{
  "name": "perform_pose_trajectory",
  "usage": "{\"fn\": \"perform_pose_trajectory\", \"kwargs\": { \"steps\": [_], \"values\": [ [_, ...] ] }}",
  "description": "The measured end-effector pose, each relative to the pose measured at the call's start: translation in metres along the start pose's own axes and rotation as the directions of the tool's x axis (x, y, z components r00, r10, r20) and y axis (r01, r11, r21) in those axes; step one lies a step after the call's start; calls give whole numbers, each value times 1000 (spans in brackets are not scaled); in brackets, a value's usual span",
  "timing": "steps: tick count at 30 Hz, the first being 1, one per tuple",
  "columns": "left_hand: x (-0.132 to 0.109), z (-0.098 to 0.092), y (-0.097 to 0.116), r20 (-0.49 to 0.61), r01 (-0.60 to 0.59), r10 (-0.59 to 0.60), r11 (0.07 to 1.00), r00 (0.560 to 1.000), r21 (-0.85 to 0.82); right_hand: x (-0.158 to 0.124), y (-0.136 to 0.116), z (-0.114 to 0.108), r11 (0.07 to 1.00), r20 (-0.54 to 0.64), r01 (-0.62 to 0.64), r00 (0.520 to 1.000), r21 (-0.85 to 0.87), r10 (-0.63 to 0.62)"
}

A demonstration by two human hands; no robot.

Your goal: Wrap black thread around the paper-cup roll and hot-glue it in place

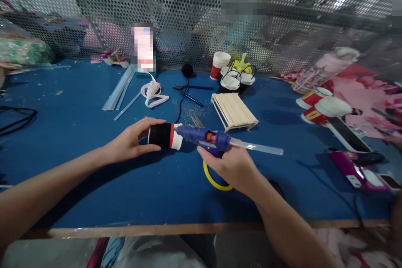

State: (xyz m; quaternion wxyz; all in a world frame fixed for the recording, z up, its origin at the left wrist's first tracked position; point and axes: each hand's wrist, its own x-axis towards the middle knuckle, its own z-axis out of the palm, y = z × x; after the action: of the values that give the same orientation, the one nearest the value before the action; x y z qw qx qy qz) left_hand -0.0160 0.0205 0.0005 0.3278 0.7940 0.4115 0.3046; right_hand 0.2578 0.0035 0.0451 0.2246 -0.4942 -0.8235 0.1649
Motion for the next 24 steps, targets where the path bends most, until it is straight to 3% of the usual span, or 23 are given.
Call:
{"fn": "perform_pose_trajectory", "kwargs": {
  "steps": [5,18,24],
  "values": [
    [0,1,-1,-7,-9,9,1000,1000,-23,-3,2,2,926,93,207,978,-314,-187],
    [1,2,-2,-13,37,-37,999,999,-7,-5,-10,4,999,19,-25,1000,36,25],
    [1,2,-2,-21,55,-55,998,998,6,-7,-6,7,996,42,81,996,-39,-80]
  ]
}}
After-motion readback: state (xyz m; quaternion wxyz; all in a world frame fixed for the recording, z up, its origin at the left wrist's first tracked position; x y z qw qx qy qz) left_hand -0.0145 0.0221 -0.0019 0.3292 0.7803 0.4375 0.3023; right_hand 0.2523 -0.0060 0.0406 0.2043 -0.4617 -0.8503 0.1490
